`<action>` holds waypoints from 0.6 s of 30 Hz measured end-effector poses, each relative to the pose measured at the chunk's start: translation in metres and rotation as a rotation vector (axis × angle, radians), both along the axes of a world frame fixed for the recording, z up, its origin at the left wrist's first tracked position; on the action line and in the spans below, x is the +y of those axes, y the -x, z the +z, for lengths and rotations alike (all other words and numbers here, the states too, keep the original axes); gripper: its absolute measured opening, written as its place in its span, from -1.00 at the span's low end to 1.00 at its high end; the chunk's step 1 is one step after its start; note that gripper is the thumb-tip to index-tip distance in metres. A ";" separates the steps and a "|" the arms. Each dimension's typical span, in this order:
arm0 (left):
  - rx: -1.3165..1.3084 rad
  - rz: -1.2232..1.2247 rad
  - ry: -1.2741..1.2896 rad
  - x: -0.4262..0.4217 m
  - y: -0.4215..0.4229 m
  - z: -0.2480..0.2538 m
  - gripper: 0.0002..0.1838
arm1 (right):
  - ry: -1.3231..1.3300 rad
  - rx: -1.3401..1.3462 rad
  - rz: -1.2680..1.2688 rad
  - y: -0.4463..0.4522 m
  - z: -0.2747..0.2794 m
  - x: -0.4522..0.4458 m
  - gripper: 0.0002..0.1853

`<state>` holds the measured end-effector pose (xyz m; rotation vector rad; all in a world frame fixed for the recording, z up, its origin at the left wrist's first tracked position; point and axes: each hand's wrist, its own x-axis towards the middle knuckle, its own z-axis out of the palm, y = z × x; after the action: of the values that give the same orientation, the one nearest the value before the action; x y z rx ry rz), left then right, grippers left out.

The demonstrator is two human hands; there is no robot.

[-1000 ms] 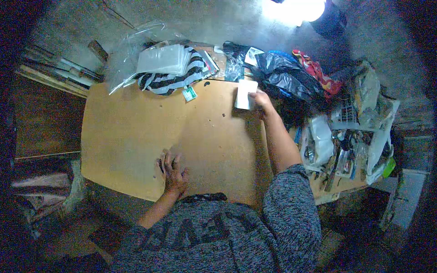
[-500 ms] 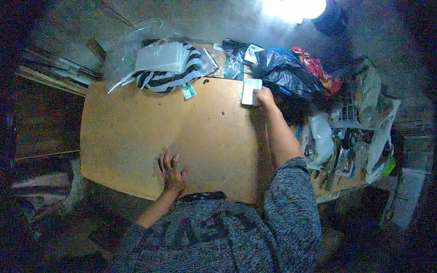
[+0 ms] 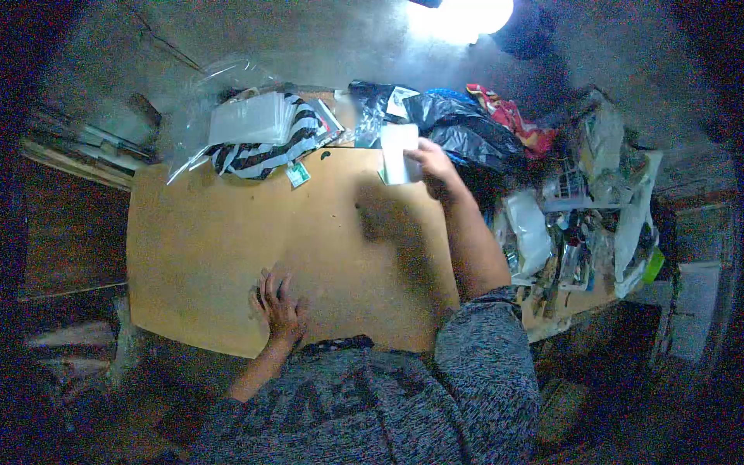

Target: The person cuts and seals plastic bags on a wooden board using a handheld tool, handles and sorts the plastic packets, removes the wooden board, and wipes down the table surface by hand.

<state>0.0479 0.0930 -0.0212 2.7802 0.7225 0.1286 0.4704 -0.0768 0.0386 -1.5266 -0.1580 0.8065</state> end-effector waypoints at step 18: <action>-0.076 -0.041 -0.028 0.001 0.002 -0.005 -0.38 | 0.148 0.188 -0.445 -0.149 -0.027 -0.089 -0.74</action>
<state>0.0461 0.0939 -0.0266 2.7981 0.6490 0.2364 0.6193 -0.1657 0.0115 -1.5369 0.3771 0.6065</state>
